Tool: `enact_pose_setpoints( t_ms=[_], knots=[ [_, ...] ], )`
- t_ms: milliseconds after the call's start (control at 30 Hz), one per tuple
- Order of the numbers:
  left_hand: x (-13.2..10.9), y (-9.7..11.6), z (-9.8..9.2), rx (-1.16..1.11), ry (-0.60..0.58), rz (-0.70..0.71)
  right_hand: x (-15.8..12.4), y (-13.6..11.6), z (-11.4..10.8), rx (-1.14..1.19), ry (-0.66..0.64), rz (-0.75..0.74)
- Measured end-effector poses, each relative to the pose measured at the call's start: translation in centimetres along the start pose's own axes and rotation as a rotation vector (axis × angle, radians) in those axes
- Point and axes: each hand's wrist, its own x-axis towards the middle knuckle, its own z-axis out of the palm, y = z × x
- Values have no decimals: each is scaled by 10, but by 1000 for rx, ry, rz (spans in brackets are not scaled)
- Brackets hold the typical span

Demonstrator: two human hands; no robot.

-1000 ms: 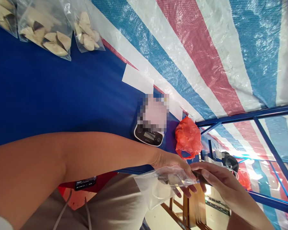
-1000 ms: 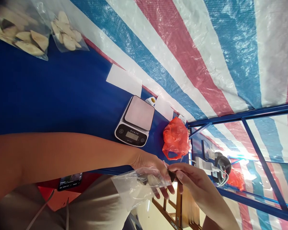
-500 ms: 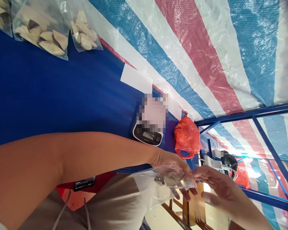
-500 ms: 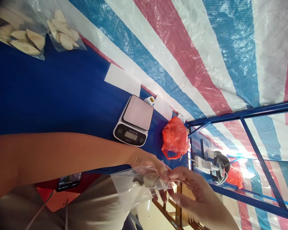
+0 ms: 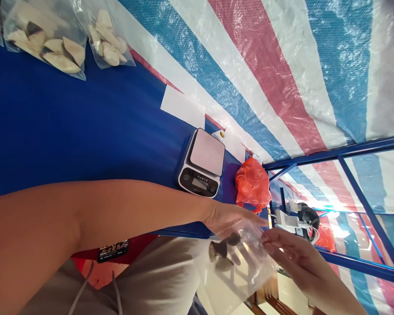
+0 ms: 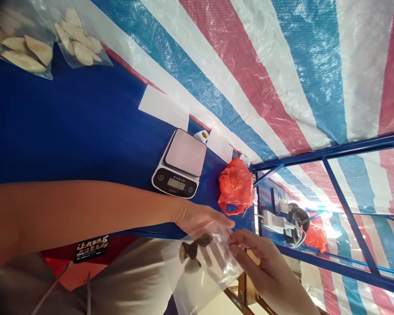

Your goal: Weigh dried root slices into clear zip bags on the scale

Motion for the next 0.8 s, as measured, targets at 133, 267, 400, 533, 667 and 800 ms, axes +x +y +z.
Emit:
enact_pose_setpoints(
  t_ms=[133,267,400,533,667,800],
  knots=[
    [-1,1,0,84,15,-75,8,7,8,58,12,-35],
    [-1,-2,-4,75,-51,-23,6,23,19,246,17,-142],
    [2,-8,-2,-27,-93,-47,-3,28,33,398,10,-198],
    [6,-8,3,9,-90,-45,-6,18,37,434,-14,-202],
    [5,-2,6,23,-79,-11,3,34,20,360,139,-152],
    [-4,6,10,59,-39,-30,38,97,7,281,585,244]
  ],
)
